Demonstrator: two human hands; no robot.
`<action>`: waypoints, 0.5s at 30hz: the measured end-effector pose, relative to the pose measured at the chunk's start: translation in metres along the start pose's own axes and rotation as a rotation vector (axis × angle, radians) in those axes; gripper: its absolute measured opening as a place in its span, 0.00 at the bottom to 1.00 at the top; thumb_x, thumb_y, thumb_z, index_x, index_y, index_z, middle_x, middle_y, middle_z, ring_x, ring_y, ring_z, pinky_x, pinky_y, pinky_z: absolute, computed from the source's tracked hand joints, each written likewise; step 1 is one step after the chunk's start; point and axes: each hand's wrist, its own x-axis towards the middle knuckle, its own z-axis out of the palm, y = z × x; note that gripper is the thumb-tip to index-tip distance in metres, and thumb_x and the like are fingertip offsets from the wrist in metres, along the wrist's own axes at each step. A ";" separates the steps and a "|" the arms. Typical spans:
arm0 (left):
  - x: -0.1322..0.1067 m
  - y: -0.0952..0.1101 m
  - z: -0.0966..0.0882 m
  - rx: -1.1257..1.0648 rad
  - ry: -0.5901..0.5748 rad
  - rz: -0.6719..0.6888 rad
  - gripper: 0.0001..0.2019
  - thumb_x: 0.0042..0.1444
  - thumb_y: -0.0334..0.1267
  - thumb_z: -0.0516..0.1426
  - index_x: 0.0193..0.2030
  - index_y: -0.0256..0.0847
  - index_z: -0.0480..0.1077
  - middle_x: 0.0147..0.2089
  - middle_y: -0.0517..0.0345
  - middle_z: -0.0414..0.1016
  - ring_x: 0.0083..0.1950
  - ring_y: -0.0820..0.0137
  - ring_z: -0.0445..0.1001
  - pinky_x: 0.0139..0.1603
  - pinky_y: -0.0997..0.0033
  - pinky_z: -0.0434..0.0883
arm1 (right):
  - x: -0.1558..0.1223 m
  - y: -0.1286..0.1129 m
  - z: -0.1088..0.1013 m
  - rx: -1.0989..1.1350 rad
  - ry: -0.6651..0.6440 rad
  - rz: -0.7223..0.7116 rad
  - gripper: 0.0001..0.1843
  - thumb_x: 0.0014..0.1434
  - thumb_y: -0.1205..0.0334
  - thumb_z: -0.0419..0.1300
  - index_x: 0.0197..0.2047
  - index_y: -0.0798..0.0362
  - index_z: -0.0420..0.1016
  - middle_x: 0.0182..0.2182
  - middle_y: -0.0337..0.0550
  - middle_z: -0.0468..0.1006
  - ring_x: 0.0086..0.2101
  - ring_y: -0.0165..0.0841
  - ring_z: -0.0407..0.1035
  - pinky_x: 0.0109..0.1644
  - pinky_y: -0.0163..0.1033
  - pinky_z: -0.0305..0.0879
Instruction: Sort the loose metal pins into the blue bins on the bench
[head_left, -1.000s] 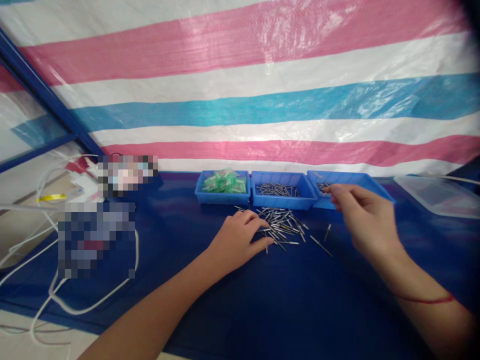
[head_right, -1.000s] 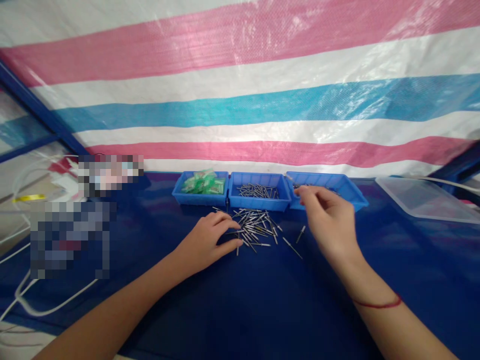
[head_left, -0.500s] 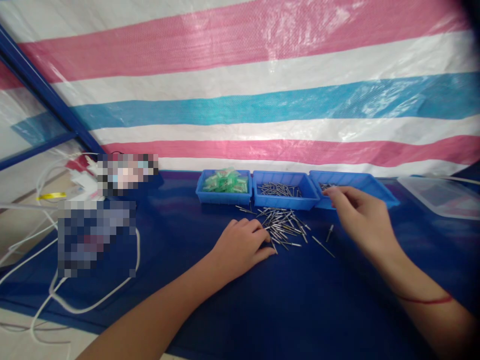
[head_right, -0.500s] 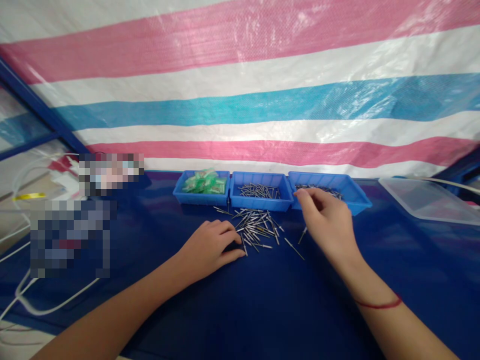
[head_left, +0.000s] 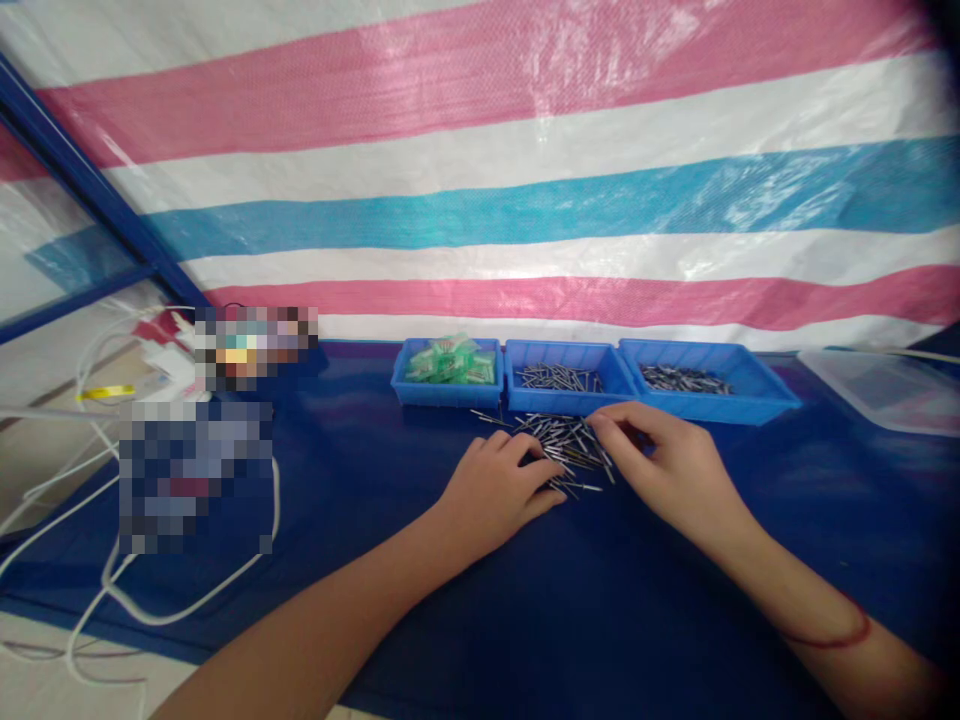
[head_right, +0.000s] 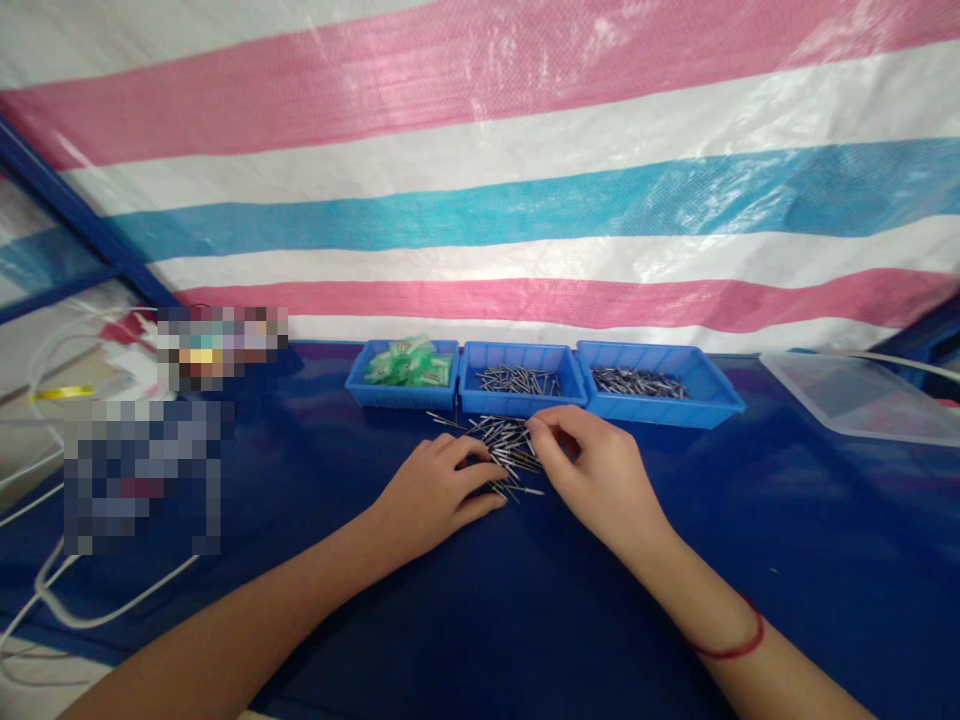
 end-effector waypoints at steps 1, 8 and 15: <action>0.000 0.000 0.000 0.015 -0.010 0.004 0.12 0.62 0.47 0.52 0.48 0.49 0.71 0.48 0.59 0.71 0.46 0.65 0.67 0.41 0.65 0.62 | 0.000 -0.001 0.000 -0.007 -0.008 -0.010 0.12 0.61 0.57 0.54 0.33 0.51 0.77 0.33 0.42 0.80 0.32 0.36 0.73 0.33 0.37 0.65; 0.001 -0.001 0.000 0.062 -0.021 0.013 0.09 0.64 0.42 0.51 0.43 0.48 0.72 0.43 0.62 0.72 0.42 0.68 0.68 0.39 0.66 0.60 | -0.003 -0.004 0.003 -0.020 -0.076 -0.075 0.10 0.61 0.60 0.54 0.32 0.50 0.75 0.32 0.40 0.80 0.32 0.34 0.73 0.36 0.38 0.64; 0.004 -0.004 -0.002 -0.136 0.088 0.010 0.08 0.64 0.38 0.52 0.41 0.41 0.71 0.43 0.57 0.73 0.43 0.69 0.70 0.43 0.69 0.64 | -0.005 -0.009 0.006 0.006 -0.177 -0.118 0.09 0.61 0.61 0.54 0.34 0.51 0.75 0.32 0.41 0.78 0.32 0.34 0.71 0.37 0.39 0.63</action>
